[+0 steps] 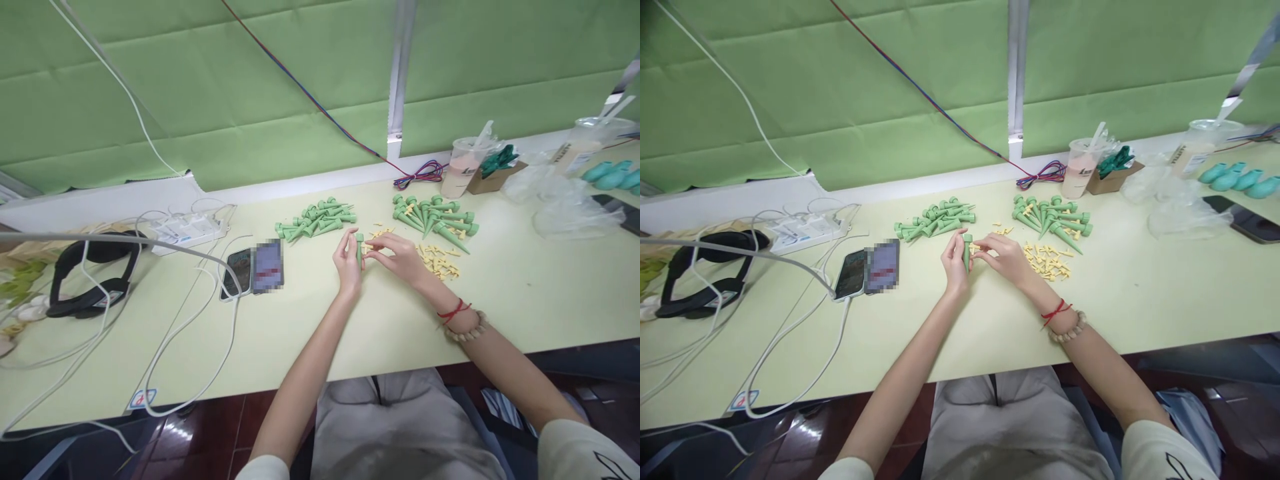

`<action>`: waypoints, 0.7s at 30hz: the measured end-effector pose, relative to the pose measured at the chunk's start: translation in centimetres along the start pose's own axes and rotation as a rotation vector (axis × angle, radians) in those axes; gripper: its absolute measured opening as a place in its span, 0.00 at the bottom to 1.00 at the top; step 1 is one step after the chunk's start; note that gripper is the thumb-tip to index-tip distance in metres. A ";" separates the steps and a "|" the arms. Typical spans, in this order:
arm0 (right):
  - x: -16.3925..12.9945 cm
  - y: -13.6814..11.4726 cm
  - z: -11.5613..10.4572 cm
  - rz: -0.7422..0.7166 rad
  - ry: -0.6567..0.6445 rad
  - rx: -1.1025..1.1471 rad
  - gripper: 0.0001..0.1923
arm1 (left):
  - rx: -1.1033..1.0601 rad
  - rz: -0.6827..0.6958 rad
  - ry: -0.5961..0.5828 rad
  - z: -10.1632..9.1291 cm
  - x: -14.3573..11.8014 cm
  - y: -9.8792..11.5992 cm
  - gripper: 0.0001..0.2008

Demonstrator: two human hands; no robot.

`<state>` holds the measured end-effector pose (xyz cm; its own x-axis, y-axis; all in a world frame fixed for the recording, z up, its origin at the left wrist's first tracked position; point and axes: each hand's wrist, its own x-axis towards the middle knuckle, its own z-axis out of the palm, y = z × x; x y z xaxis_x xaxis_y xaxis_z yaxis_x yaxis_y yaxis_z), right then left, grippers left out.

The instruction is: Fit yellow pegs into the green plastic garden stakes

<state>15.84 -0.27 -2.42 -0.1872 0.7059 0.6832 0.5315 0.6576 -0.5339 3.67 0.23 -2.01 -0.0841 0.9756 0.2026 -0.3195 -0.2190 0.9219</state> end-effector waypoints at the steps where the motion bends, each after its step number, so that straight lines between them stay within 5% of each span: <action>1: -0.1 0.2 0.1 -0.031 -0.010 -0.053 0.10 | 0.010 0.018 -0.006 0.0 -0.1 0.0 0.20; 7: -0.6 0.4 0.9 -0.081 -0.098 -0.198 0.13 | 0.076 0.079 -0.081 -0.5 -0.2 0.1 0.20; 13: -0.1 -0.9 0.8 0.230 -0.068 0.135 0.22 | 0.107 0.054 -0.170 -0.6 -0.2 0.2 0.19; 21: 0.1 -0.6 2.1 0.379 -0.160 0.308 0.29 | 0.016 -0.030 -0.130 -0.3 -0.2 -0.2 0.22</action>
<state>13.73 -0.03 -3.09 -0.1654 0.9251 0.3417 0.3227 0.3782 -0.8677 3.50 0.07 -2.31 0.0486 0.9754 0.2150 -0.3049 -0.1905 0.9331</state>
